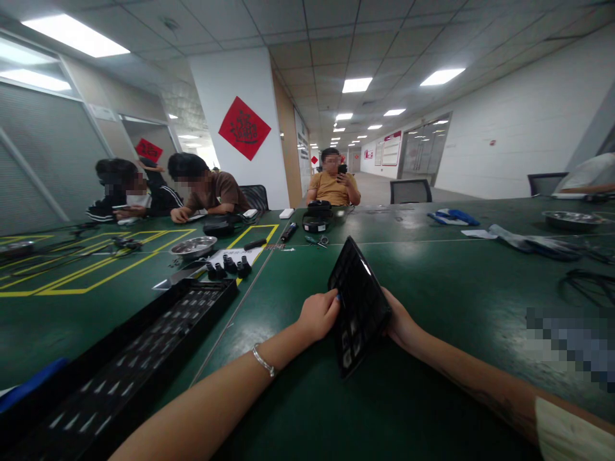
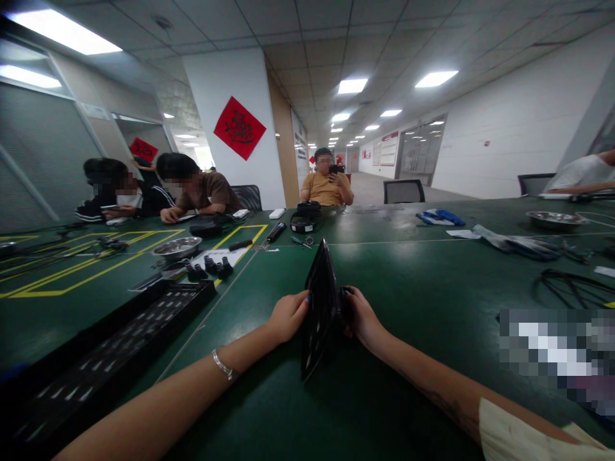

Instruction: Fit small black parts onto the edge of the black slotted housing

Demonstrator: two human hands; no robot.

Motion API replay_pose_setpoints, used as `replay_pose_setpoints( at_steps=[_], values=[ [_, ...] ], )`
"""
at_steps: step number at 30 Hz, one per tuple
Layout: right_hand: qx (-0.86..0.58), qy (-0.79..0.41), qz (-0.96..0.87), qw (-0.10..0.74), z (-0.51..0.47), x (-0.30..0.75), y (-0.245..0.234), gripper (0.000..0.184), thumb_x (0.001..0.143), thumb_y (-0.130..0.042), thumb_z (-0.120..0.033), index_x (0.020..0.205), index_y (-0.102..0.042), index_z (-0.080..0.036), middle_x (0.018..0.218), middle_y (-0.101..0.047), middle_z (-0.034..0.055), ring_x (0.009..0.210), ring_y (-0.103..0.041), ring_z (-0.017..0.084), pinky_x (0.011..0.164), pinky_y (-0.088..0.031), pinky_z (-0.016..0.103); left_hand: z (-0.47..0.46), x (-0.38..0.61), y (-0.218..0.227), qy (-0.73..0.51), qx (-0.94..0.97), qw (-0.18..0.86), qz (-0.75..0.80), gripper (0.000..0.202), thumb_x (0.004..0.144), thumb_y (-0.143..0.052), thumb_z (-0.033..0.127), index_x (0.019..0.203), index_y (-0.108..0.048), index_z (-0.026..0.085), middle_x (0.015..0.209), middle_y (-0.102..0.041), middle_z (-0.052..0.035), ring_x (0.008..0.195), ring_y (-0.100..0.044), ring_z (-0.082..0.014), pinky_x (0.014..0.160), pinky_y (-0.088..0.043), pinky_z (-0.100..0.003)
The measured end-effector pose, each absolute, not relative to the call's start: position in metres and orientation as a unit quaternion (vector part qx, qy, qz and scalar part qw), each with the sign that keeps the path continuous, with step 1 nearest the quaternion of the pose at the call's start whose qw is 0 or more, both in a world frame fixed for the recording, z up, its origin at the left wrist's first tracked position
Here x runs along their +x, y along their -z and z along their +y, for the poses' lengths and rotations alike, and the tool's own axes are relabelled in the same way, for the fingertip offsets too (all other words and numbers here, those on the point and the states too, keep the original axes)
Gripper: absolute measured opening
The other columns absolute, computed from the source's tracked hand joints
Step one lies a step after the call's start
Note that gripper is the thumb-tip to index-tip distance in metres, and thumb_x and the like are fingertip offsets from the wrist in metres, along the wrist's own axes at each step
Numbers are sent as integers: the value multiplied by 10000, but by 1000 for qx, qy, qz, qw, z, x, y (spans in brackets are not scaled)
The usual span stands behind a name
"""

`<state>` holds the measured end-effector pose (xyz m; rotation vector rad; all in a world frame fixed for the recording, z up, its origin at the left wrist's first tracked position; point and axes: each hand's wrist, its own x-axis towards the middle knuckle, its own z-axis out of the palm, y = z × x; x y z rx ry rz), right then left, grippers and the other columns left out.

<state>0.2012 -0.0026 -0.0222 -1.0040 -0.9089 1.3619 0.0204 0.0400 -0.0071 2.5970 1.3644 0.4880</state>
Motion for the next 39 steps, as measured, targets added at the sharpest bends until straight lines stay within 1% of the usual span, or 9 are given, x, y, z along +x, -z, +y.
replay_pose_setpoints(
  at_steps=[7,10,17,21,24,28,32,35,39],
  values=[
    [-424,-590,-387,567,-4,201,20,326,772,-487,-395,1035,-474,-203,529,-508,-48,336,-419,92,288,-287,188,43,20,10,-219,849,154,455,564,928,-84,411,747,-562,173,702,-596,-36,694,-573,-172,632,-388,-246],
    [-426,-590,-386,566,-4,201,19,313,766,-495,-388,1019,-474,-205,535,-515,-45,336,-422,93,287,-291,191,44,20,9,-227,856,165,434,520,922,-129,429,769,-555,174,705,-590,-22,680,-563,-165,636,-388,-242],
    [-433,-593,-376,566,-5,201,18,283,766,-494,-373,999,-475,-213,535,-524,-46,346,-435,98,291,-288,190,43,20,8,-204,864,141,437,420,914,-193,372,789,-544,179,714,-586,-27,692,-560,-171,645,-386,-249],
    [-415,-593,-383,574,-3,202,21,305,748,-515,-381,1002,-492,-213,538,-534,-43,345,-423,95,295,-287,197,46,19,10,-216,862,159,431,383,903,-232,362,794,-549,175,753,-596,-29,722,-558,-176,668,-393,-251],
    [-409,-594,-382,578,-2,202,23,304,734,-525,-382,985,-501,-212,535,-533,-43,355,-429,100,304,-286,201,49,19,12,-228,856,187,425,406,897,-236,390,761,-548,168,708,-572,-22,691,-538,-173,642,-392,-248],
    [-416,-594,-382,573,-2,203,23,287,742,-515,-380,975,-495,-215,534,-526,-49,352,-422,99,303,-279,198,50,19,15,-250,840,216,430,521,905,-157,451,719,-546,158,647,-529,-19,640,-505,-165,598,-381,-246],
    [-417,-593,-379,575,-1,203,24,317,748,-508,-376,1022,-492,-216,552,-541,-43,356,-428,105,309,-285,204,50,19,14,-255,846,219,414,495,902,-184,457,728,-540,160,643,-519,-11,631,-493,-156,587,-368,-241],
    [-412,-593,-374,582,0,203,26,305,734,-524,-363,1000,-515,-216,590,-573,-23,422,-492,128,340,-328,216,49,19,13,-252,851,205,412,454,900,-202,435,694,-506,167,612,-491,-2,601,-478,-149,569,-351,-240],
    [-397,-587,-381,594,2,204,28,291,715,-543,-344,982,-552,-228,613,-594,-5,572,-578,179,454,-429,265,46,19,11,-246,861,175,409,400,898,-220,398,674,-464,174,608,-486,2,587,-481,-140,565,-335,-236]
  ],
)
